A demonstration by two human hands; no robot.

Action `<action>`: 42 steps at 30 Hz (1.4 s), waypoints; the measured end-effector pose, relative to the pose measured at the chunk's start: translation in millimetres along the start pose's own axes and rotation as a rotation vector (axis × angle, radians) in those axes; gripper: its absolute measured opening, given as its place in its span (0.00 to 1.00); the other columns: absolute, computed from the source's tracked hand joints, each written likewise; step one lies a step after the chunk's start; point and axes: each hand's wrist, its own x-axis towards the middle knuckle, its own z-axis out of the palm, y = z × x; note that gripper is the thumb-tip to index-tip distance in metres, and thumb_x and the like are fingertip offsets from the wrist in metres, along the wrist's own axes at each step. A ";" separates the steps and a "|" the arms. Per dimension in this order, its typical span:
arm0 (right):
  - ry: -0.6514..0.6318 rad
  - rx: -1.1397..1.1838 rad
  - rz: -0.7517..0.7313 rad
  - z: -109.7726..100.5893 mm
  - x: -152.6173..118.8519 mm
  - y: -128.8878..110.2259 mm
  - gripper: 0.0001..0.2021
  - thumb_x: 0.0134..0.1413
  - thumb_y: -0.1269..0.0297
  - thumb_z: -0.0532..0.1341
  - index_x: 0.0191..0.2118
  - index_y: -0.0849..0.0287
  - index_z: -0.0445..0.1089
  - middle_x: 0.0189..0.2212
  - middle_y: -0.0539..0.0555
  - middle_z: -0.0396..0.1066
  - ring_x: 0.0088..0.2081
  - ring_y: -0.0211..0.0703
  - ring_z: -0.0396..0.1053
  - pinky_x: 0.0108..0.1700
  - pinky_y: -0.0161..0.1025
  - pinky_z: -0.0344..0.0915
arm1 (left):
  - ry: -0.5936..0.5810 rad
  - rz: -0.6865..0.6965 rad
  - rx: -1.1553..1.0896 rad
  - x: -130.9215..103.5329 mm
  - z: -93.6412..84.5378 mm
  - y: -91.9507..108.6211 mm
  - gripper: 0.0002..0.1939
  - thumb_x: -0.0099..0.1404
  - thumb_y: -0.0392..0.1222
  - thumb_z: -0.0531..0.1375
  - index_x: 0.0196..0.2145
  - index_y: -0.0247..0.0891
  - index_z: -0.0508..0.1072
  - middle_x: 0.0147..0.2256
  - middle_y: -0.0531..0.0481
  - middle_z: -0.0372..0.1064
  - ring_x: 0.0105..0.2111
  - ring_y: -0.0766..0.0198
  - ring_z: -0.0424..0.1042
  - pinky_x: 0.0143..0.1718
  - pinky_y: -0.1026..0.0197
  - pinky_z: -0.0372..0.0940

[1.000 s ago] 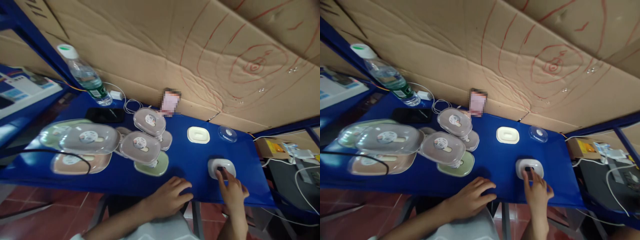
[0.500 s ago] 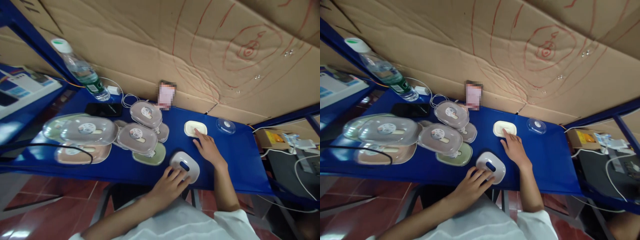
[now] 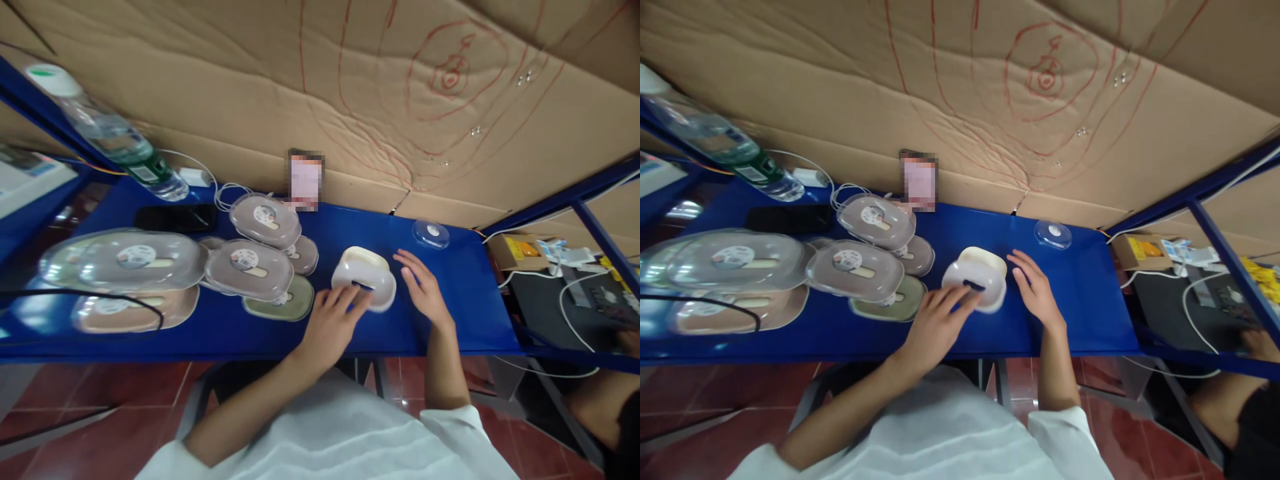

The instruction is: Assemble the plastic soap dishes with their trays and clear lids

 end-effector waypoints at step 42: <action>-0.096 -0.098 0.049 41.6 -39.8 -0.8 0.24 0.76 0.51 0.58 0.71 0.47 0.63 0.80 0.62 0.46 0.77 0.59 0.55 0.73 0.63 0.63 | 0.005 -0.107 -0.299 19.9 50.3 -30.1 0.22 0.77 0.36 0.58 0.66 0.40 0.67 0.76 0.32 0.45 0.75 0.39 0.55 0.69 0.35 0.65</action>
